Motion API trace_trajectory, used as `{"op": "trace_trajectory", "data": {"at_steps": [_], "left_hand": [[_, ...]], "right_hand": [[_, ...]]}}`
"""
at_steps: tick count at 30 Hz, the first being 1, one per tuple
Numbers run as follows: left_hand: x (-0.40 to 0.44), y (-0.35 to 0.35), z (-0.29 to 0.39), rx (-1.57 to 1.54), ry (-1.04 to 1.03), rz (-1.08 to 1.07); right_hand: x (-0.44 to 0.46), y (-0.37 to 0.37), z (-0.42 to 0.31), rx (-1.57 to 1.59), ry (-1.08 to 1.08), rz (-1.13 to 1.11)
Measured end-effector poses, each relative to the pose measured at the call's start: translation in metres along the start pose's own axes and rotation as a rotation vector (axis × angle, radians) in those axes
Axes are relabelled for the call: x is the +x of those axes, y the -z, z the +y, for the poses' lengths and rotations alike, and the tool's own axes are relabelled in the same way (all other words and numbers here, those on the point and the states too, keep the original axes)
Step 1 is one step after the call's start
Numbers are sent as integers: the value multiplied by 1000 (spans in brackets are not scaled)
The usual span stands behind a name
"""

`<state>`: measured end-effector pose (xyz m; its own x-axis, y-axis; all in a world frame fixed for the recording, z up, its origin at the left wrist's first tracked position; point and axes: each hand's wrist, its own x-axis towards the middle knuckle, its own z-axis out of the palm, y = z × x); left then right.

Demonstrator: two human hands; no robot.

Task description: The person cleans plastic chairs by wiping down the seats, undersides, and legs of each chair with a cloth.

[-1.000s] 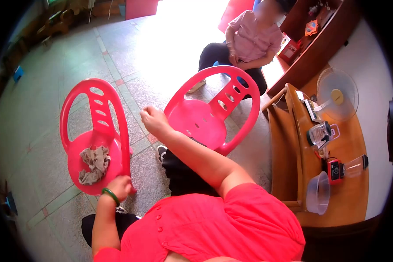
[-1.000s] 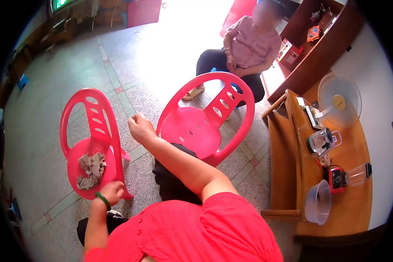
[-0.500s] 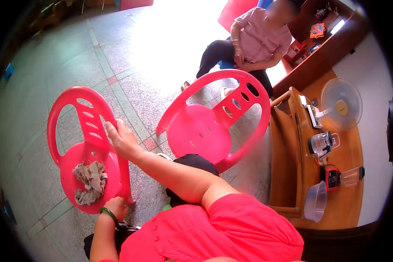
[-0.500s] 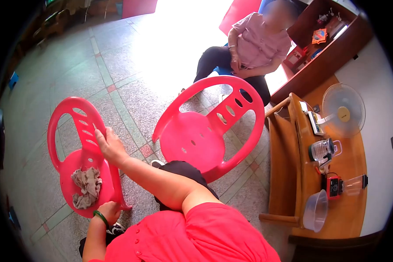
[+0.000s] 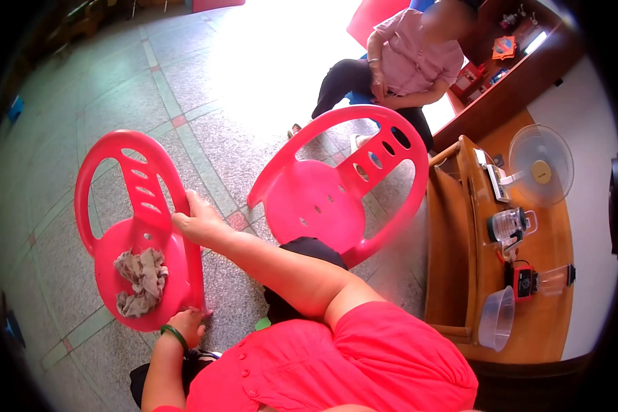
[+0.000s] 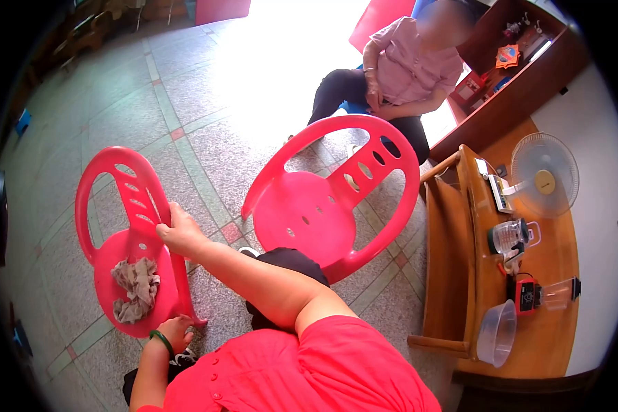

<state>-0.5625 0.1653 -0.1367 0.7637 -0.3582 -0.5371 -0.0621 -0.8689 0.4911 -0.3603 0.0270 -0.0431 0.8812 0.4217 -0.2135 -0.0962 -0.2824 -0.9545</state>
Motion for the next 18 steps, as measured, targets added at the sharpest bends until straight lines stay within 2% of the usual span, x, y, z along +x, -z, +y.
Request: {"op": "trace_trajectory", "data": {"at_steps": [2,7,9,13,18], "left_hand": [[-2,3,6,19,20,-16],[0,0,4,54,102,-84],[3,-4,0,58,61,-72],[3,-6,-2,70,35,-20],[2,-3,1,50,85,-68]], "right_hand": [[-1,-1,4,-58,48,75],[6,-3,7,-74,5,48],[9,-2,11,105,-77,-18],[7,-2,8,258,-123,-80],[10,-5,14,98,-92,-22]]}}
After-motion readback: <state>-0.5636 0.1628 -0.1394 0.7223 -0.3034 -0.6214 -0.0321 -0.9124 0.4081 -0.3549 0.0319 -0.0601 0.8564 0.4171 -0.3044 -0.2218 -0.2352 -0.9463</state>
